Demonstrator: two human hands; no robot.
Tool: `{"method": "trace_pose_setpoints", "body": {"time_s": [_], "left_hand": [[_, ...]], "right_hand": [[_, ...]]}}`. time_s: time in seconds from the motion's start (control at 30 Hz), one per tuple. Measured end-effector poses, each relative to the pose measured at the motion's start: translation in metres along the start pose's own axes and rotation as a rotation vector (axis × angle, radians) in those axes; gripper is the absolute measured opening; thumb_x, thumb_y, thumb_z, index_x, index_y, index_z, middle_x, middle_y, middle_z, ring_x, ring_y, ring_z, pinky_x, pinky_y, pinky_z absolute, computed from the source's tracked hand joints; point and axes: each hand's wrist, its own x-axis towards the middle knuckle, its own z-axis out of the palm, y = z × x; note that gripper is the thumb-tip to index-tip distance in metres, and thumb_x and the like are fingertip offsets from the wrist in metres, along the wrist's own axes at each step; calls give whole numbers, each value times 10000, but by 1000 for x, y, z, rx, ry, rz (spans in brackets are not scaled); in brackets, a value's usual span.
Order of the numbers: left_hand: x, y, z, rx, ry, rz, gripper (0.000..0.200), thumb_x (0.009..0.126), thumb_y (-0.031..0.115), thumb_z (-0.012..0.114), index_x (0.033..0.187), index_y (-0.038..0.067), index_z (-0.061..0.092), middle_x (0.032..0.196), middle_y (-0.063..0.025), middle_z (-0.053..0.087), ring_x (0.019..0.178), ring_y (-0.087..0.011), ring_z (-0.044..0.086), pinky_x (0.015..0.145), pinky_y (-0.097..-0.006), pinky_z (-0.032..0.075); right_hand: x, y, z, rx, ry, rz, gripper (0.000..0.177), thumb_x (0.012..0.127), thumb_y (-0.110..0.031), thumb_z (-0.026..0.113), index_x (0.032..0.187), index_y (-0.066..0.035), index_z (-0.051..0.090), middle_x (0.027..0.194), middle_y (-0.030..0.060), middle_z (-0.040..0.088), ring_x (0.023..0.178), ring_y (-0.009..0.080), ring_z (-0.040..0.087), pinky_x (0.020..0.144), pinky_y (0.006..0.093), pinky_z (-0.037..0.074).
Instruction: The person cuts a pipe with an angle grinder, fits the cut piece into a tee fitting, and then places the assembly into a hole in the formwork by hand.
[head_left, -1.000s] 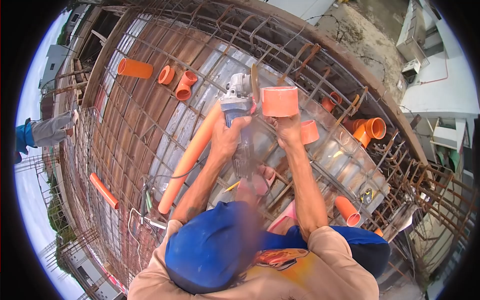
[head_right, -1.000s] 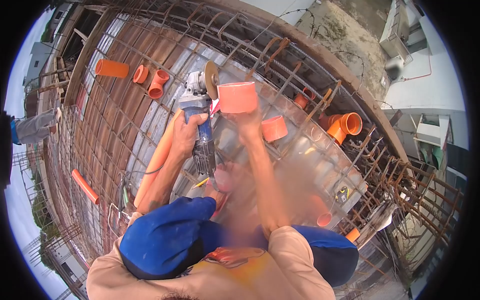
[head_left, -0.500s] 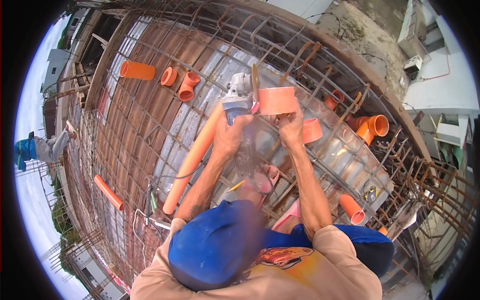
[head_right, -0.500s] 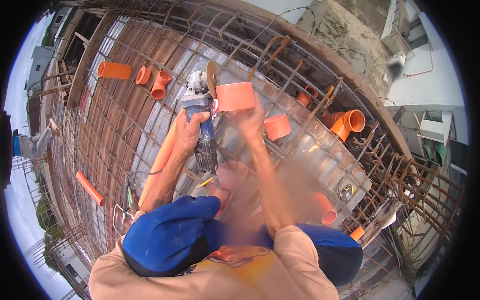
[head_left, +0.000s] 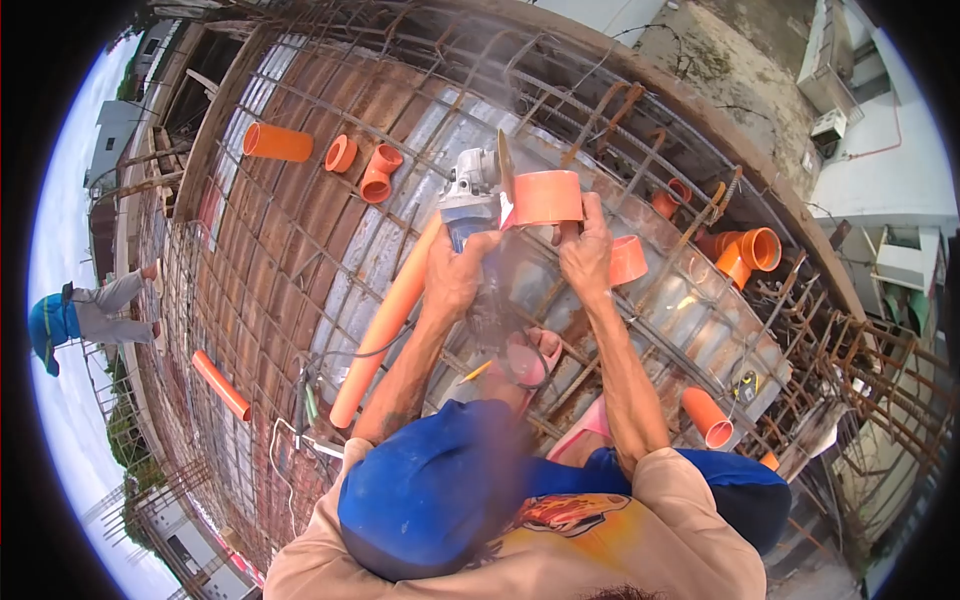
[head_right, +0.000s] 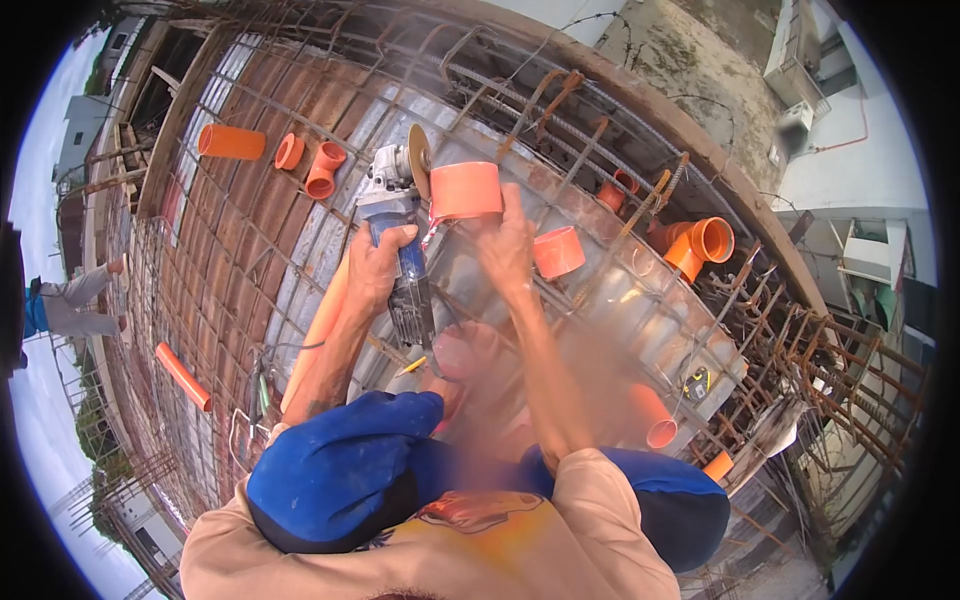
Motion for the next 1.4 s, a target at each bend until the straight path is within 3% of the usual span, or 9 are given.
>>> {"method": "trace_pose_setpoints", "body": {"time_s": [0.13,0.23,0.43,0.53,0.63,0.73,1.07,1.17,1.4], "left_hand": [[-1,0,2,46,-6,21,439,831,279,698,1161,13,584,949,-46,638,812,-120,582,735,-283,481],[-3,-1,6,41,-20,47,427,831,270,697,1151,11,584,940,-45,636,789,-118,585,705,-284,486],[-5,-5,9,-136,-39,-24,407,840,244,675,1158,9,575,920,-46,623,777,-119,591,688,-284,498],[-5,-6,9,-170,-65,-41,415,849,253,666,1170,7,575,928,-51,624,784,-122,592,696,-286,500],[-1,-11,13,-125,-39,-20,417,856,262,661,1175,6,577,942,-54,630,791,-123,595,704,-288,501],[2,-15,16,-97,-15,-13,424,858,274,659,1173,1,582,963,-62,639,813,-129,597,730,-297,500],[8,-21,8,98,9,41,483,832,332,671,1150,-26,608,1008,-110,659,914,-188,607,847,-336,486],[9,-20,4,145,5,47,491,831,342,670,1149,-28,610,1015,-115,661,917,-191,607,855,-340,482],[6,-18,5,97,12,27,459,837,347,666,1137,3,618,995,-95,656,888,-180,595,821,-331,481]], "right_hand": [[6,14,0,-241,77,-178,62,990,-66,528,1050,-79,541,671,22,581,643,107,595,606,300,466],[21,30,-6,-195,58,3,151,991,-83,521,1134,-59,479,892,196,703,851,384,706,735,501,515],[14,30,-8,689,49,357,201,990,-63,591,1157,-86,481,1133,84,625,931,186,682,773,323,587],[11,34,-5,874,36,358,322,949,-26,639,1231,-87,496,1212,96,584,958,206,668,801,314,583],[10,45,-1,1140,-39,478,406,903,-3,703,1263,-42,519,1097,83,635,926,221,677,796,317,607],[0,37,4,1278,-101,554,315,899,8,699,1191,-10,582,1087,92,649,926,230,678,797,314,607],[-6,23,4,827,-211,520,129,938,-89,682,1046,-23,655,876,60,681,718,145,643,646,272,532],[-8,27,5,724,-190,469,185,944,-228,684,1016,-58,681,844,17,665,691,109,600,644,277,515],[-7,26,0,615,-193,335,261,993,-243,643,1183,-65,618,897,-9,649,731,73,580,620,266,508]]}}
